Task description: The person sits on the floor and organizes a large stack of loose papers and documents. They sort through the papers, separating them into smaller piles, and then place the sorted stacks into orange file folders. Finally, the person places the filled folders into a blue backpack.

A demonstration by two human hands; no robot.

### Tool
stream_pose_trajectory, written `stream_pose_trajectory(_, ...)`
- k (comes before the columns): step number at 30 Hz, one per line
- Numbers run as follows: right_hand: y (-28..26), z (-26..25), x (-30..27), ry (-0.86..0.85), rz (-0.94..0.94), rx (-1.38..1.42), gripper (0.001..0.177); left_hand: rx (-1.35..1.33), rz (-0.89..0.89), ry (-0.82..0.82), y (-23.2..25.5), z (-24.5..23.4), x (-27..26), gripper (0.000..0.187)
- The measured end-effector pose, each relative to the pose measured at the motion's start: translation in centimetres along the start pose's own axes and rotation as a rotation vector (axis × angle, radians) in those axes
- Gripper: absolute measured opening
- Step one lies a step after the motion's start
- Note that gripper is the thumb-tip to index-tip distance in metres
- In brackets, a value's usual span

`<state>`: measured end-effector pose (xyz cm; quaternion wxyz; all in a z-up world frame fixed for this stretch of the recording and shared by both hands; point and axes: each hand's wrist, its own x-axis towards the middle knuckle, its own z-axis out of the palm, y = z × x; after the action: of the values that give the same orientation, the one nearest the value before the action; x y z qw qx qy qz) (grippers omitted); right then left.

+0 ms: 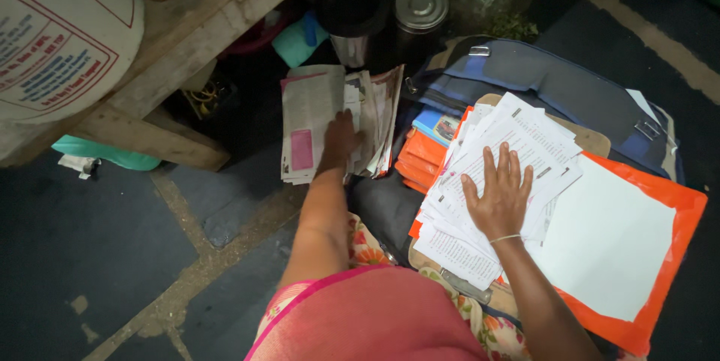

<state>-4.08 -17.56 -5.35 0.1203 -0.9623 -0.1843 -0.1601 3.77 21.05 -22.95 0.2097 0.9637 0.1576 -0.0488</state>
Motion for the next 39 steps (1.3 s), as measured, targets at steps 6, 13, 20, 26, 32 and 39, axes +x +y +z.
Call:
stream_pose_trajectory(6, -0.1, -0.1, 0.1, 0.003, 0.003, 0.021, 0.065, 0.068, -0.137, -0.054, 3.0, -2.0, -1.0, 0.092)
stream_pose_trajectory(13, 0.1, 0.1, -0.1, 0.007, -0.002, 0.013, 0.065, 0.239, -0.158, 0.042, 2.1, 4.8, 1.7, 0.077)
stream_pose_trajectory(20, 0.1, 0.3, 0.1, -0.017, 0.020, 0.029, 0.066, 0.325, -0.199, -0.074, 2.2, 4.3, 1.9, 0.068)
stream_pose_trajectory(26, 0.2, 0.6, -0.1, -0.010, 0.008, -0.021, 0.066, 0.187, -0.218, -0.115, 0.4, 0.5, 2.8, 0.061)
stream_pose_trajectory(32, 0.2, 0.6, -0.1, 0.000, 0.013, -0.016, 0.067, 0.244, 0.000, 0.084, 4.0, -12.6, -3.9, 0.048)
stream_pose_trajectory(39, 0.2, -0.2, 0.0, 0.040, 0.021, 0.134, 0.070, -0.243, 0.574, 0.305, 16.5, -31.6, -18.8, 0.074)
